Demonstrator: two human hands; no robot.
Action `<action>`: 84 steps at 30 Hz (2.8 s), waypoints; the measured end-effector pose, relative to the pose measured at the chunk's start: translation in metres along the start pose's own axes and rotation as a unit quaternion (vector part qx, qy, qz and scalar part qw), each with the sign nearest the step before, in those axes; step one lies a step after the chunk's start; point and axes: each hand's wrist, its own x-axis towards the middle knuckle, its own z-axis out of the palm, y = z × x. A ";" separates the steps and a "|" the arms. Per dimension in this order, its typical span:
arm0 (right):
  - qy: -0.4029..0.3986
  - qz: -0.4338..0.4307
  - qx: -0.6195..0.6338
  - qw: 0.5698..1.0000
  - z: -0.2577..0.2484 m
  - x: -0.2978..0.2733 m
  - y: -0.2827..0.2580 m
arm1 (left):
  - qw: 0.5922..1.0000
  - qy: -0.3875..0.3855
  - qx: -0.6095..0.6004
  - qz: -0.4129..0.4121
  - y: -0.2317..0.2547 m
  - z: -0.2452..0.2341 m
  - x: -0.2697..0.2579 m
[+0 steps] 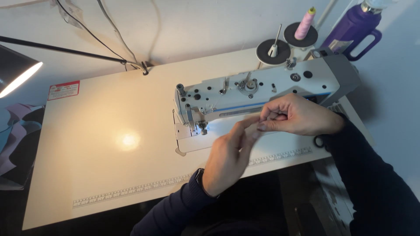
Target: Threading a professional sewing machine at a workshop.
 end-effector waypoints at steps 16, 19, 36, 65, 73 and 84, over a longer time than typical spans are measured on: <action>0.188 -0.043 -0.133 0.972 -0.039 0.059 -0.016 | 0.899 0.194 0.354 0.169 -0.043 0.009 0.065; 0.227 -0.077 -0.199 0.950 -0.041 0.054 -0.009 | 0.902 0.191 0.346 0.173 -0.044 0.012 0.066; 0.133 -0.143 -0.480 0.856 -0.047 0.067 -0.042 | 0.911 0.159 0.331 0.186 -0.044 0.014 0.054; 0.099 -0.180 -0.595 0.777 -0.054 0.060 -0.053 | 0.898 0.168 0.346 0.214 -0.046 0.009 0.055; 0.084 -0.211 -0.584 0.780 -0.025 0.053 -0.064 | 0.893 0.155 0.362 0.218 -0.048 0.006 0.052; 0.066 -0.162 -0.540 0.824 -0.031 0.040 -0.059 | 0.890 0.179 0.350 0.230 -0.049 0.002 0.053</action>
